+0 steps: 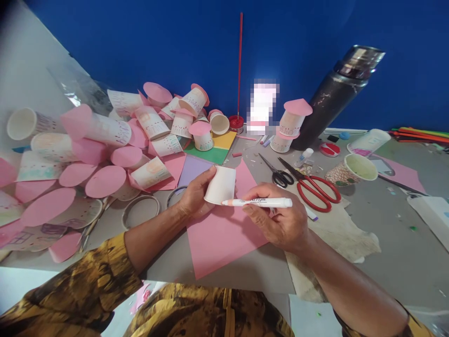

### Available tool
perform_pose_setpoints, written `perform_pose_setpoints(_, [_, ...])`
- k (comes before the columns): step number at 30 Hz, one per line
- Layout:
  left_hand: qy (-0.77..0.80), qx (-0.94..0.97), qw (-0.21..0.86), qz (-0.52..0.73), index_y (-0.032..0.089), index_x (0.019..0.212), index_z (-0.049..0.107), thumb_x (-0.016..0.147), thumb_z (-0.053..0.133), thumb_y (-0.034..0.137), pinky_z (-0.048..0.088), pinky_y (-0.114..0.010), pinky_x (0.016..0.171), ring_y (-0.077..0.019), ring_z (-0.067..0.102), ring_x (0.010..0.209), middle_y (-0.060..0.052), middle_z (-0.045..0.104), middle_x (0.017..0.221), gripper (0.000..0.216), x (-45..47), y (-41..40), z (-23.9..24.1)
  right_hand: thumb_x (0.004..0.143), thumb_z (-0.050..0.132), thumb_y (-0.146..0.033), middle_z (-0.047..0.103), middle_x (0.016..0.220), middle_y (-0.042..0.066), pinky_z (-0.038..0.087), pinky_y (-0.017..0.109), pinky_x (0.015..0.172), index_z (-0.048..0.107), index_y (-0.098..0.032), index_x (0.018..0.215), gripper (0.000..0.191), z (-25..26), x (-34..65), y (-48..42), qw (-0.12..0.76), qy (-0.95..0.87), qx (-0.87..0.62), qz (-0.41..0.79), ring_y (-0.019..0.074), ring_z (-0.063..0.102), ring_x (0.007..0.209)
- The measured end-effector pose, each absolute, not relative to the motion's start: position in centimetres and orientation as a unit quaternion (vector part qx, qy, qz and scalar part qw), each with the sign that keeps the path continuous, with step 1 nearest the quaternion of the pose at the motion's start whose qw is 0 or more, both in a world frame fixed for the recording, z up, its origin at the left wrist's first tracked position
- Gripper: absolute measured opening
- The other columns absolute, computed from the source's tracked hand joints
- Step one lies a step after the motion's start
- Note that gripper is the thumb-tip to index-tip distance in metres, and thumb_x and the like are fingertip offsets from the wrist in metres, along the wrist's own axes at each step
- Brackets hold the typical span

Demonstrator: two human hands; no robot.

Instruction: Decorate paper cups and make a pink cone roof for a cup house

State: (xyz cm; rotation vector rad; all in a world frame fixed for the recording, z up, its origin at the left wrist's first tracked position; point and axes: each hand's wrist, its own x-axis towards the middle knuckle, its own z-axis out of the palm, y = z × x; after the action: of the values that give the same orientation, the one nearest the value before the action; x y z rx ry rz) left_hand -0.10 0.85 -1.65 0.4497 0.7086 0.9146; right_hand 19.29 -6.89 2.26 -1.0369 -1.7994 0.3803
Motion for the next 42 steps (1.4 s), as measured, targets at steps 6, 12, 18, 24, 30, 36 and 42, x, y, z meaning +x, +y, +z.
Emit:
perform_pose_setpoints(6, [0.335, 0.227, 0.809, 0.427, 0.014, 0.092, 0.067, 0.083, 0.076, 0.043, 0.060, -0.041, 0.080, -0.0283, 0.074, 0.082, -0.008, 0.072, 0.081, 0.032, -0.13, 0.76, -1.56, 0.096, 0.068, -0.026, 0.075, 0.077, 0.000, 0.043, 0.023, 0.044, 0.073, -0.026, 0.098, 0.005, 2.37, 19.27, -6.57, 0.489, -0.757, -0.408, 0.148, 0.0101, 0.055, 0.048])
perform_pose_setpoints(12, [0.331, 0.234, 0.810, 0.423, 0.015, 0.094, 0.066, 0.084, 0.074, 0.043, 0.060, -0.043, 0.082, -0.0301, 0.075, 0.084, -0.009, 0.073, 0.083, 0.031, -0.11, 0.72, -1.41, 0.095, 0.069, -0.036, 0.076, 0.077, 0.002, 0.044, 0.024, 0.043, 0.076, -0.026, 0.094, 0.012, 2.08, 19.46, -6.54, 0.492, -0.739, -0.435, 0.151, 0.0114, 0.054, 0.046])
perform_pose_setpoints(18, [0.326, 0.243, 0.813, 0.418, 0.015, 0.097, 0.066, 0.084, 0.074, 0.044, 0.060, -0.043, 0.079, -0.0317, 0.075, 0.086, -0.010, 0.073, 0.085, 0.033, -0.08, 0.78, -1.46, 0.095, 0.069, -0.039, 0.075, 0.076, 0.001, 0.044, 0.025, 0.044, 0.075, -0.027, 0.094, 0.014, 1.94, 19.55, -6.53, 0.481, -0.741, -0.444, 0.149, 0.0113, 0.051, 0.045])
perform_pose_setpoints(24, [0.328, 0.259, 0.806, 0.420, 0.013, 0.094, 0.067, 0.088, 0.070, 0.044, 0.060, -0.040, 0.077, -0.0284, 0.073, 0.082, -0.011, 0.073, 0.083, 0.031, -0.08, 0.71, -1.33, 0.096, 0.069, -0.035, 0.075, 0.077, 0.000, 0.045, 0.025, 0.048, 0.076, -0.027, 0.095, 0.011, 1.94, 19.36, -6.41, 0.491, -0.746, -0.428, 0.139, 0.0110, 0.055, 0.049])
perform_pose_setpoints(30, [0.337, 0.266, 0.800, 0.418, 0.012, 0.098, 0.069, 0.092, 0.065, 0.045, 0.059, -0.037, 0.071, -0.0260, 0.072, 0.075, -0.012, 0.075, 0.085, 0.034, -0.08, 0.73, -1.34, 0.095, 0.071, -0.034, 0.076, 0.078, 0.000, 0.044, 0.025, 0.046, 0.075, -0.026, 0.097, 0.009, 1.96, 19.50, -6.43, 0.505, -0.735, -0.433, 0.130, 0.0110, 0.054, 0.048])
perform_pose_setpoints(36, [0.330, 0.269, 0.803, 0.418, 0.011, 0.098, 0.069, 0.092, 0.065, 0.046, 0.059, -0.038, 0.072, -0.0268, 0.072, 0.077, -0.012, 0.074, 0.084, 0.035, -0.15, 0.77, -1.43, 0.096, 0.070, -0.032, 0.075, 0.077, 0.000, 0.049, 0.024, 0.053, 0.074, -0.025, 0.094, 0.008, 2.12, 18.99, -6.48, 0.498, -0.743, -0.428, 0.128, 0.0114, 0.059, 0.053])
perform_pose_setpoints(42, [0.345, 0.260, 0.794, 0.427, 0.013, 0.100, 0.069, 0.085, 0.074, 0.049, 0.058, -0.037, 0.075, -0.0249, 0.071, 0.079, -0.010, 0.075, 0.087, 0.039, -0.30, 0.72, -1.51, 0.093, 0.074, -0.030, 0.074, 0.074, -0.001, 0.044, 0.024, 0.046, 0.075, -0.023, 0.092, 0.007, 2.17, 18.90, -6.50, 0.541, -0.716, -0.432, 0.085, 0.0093, 0.051, 0.047])
